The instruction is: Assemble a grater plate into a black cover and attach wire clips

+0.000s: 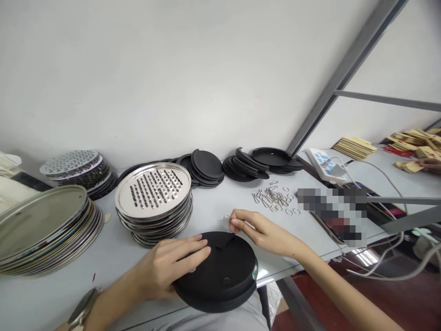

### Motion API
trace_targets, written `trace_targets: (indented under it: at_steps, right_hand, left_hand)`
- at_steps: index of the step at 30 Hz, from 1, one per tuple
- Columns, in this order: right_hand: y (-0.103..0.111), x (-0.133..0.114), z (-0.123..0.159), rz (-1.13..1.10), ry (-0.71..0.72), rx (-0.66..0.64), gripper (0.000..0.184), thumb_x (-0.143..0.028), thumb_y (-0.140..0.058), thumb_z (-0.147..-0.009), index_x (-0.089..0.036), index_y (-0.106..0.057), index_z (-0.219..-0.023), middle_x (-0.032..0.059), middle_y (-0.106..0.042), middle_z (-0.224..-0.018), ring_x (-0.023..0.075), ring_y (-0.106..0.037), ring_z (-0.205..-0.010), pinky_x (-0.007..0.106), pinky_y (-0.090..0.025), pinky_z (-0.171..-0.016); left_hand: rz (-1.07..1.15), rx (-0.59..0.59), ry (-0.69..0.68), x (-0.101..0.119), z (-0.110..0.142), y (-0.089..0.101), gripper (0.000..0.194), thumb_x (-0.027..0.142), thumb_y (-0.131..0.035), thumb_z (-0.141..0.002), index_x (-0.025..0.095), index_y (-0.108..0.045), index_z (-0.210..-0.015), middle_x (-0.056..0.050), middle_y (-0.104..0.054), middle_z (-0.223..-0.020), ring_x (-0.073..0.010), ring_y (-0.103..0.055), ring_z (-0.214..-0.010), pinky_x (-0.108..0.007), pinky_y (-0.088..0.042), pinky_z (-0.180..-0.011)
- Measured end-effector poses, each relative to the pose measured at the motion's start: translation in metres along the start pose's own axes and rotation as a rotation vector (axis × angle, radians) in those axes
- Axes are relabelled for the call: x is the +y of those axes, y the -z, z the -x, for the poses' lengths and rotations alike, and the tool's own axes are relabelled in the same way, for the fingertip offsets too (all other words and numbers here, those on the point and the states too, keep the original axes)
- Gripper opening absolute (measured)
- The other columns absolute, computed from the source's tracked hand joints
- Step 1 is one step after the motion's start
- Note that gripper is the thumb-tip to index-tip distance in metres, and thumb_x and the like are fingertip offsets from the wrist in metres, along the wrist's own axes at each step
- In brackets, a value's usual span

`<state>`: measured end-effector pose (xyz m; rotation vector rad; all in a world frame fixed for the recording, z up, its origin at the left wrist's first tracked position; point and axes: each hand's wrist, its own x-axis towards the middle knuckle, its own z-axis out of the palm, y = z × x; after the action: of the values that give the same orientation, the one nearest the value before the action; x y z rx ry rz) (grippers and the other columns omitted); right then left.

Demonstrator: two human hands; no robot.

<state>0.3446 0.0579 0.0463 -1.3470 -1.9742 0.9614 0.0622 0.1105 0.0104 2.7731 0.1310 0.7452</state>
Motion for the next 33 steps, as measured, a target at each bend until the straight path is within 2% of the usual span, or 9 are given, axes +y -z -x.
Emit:
trace_targets:
  at_steps: [4, 8, 13, 19, 25, 29, 30, 32, 33]
  right_hand:
    - [-0.007, 0.012, -0.012, -0.123, -0.002, -0.017, 0.029, -0.035, -0.04, -0.099, -0.018, -0.063, -0.096, 0.0045, -0.065, -0.093, 0.016, -0.06, -0.087, 0.028, -0.047, -0.081]
    - [-0.015, 0.019, -0.023, -0.319, 0.012, 0.046, 0.03, -0.035, -0.049, -0.096, -0.02, -0.052, -0.122, 0.0003, -0.061, -0.082, 0.0135, -0.06, -0.078, 0.029, -0.048, -0.077]
    - [-0.018, 0.02, -0.024, -0.576, -0.032, 0.017, 0.024, -0.037, -0.062, -0.088, -0.015, -0.064, -0.097, 0.0026, -0.066, -0.078, 0.0131, -0.063, -0.077, 0.028, -0.05, -0.076]
    - [-0.013, 0.016, -0.018, -0.702, -0.043, -0.023, 0.02, -0.034, -0.068, -0.084, -0.016, -0.068, -0.092, 0.0037, -0.071, -0.081, 0.0138, -0.067, -0.08, 0.03, -0.053, -0.079]
    - [-0.019, 0.014, -0.018, -0.81, -0.044, -0.143, 0.013, -0.026, -0.069, -0.083, -0.015, -0.063, -0.085, 0.0029, -0.07, -0.08, 0.0118, -0.067, -0.077, 0.028, -0.052, -0.076]
    - [-0.024, 0.016, -0.02, -0.811, -0.065, -0.188, 0.013, -0.026, -0.068, -0.084, -0.013, -0.064, -0.084, 0.0012, -0.067, -0.073, 0.0098, -0.064, -0.069, 0.024, -0.05, -0.069]
    - [-0.025, 0.016, -0.02, -0.805, -0.069, -0.197, 0.013, -0.026, -0.068, -0.084, -0.013, -0.064, -0.083, 0.0006, -0.066, -0.072, 0.0093, -0.063, -0.067, 0.024, -0.049, -0.068]
    - [-0.026, 0.015, -0.021, -0.796, -0.073, -0.204, 0.013, -0.026, -0.068, -0.083, -0.014, -0.064, -0.083, -0.0003, -0.064, -0.071, 0.0088, -0.061, -0.066, 0.023, -0.049, -0.067]
    - [-0.027, 0.014, -0.022, -0.794, -0.072, -0.205, 0.013, -0.026, -0.068, -0.083, -0.014, -0.063, -0.082, -0.0006, -0.063, -0.071, 0.0086, -0.061, -0.066, 0.023, -0.048, -0.067]
  left_hand:
    - [0.02, 0.096, -0.005, -0.003, 0.007, 0.001, 0.053, 0.042, -0.042, -0.096, 0.016, -0.036, -0.142, -0.017, -0.066, -0.119, -0.0245, -0.061, -0.116, -0.037, -0.048, -0.099]
    - [-0.053, 0.246, 0.076, 0.004, 0.014, -0.003, 0.046, 0.048, -0.033, -0.098, 0.024, -0.046, -0.134, -0.012, -0.07, -0.109, -0.0223, -0.064, -0.11, -0.037, -0.05, -0.096]
    - [-0.039, 0.322, 0.268, 0.022, 0.014, -0.011, 0.037, 0.042, -0.031, -0.098, 0.027, -0.058, -0.118, -0.009, -0.071, -0.101, -0.0225, -0.067, -0.101, -0.039, -0.053, -0.091]
    - [0.125, 0.322, 0.488, 0.026, 0.013, -0.008, 0.033, 0.035, -0.035, -0.094, 0.025, -0.064, -0.108, -0.009, -0.072, -0.095, -0.0223, -0.069, -0.09, -0.036, -0.055, -0.086]
    - [0.371, 0.44, 0.398, 0.021, 0.011, -0.004, 0.023, 0.028, -0.041, -0.093, 0.031, -0.058, -0.109, -0.006, -0.071, -0.099, -0.0228, -0.069, -0.089, -0.037, -0.057, -0.077]
    - [0.386, 0.344, 0.523, 0.012, 0.019, 0.002, 0.032, 0.029, -0.033, -0.096, 0.027, -0.064, -0.099, -0.008, -0.072, -0.093, -0.0232, -0.069, -0.084, -0.036, -0.057, -0.074]
    - [0.371, 0.325, 0.52, 0.009, 0.022, 0.004, 0.031, 0.031, -0.034, -0.095, 0.027, -0.065, -0.098, -0.008, -0.072, -0.093, -0.0242, -0.069, -0.085, -0.037, -0.057, -0.075]
    - [0.353, 0.172, 0.427, 0.005, 0.029, 0.006, 0.022, 0.037, -0.045, -0.091, 0.028, -0.063, -0.1, -0.008, -0.072, -0.097, -0.0255, -0.069, -0.089, -0.037, -0.057, -0.075]
    - [0.306, 0.186, 0.42, 0.004, 0.032, 0.007, 0.02, 0.037, -0.045, -0.091, 0.029, -0.061, -0.098, -0.007, -0.072, -0.094, -0.0256, -0.069, -0.089, -0.038, -0.057, -0.076]
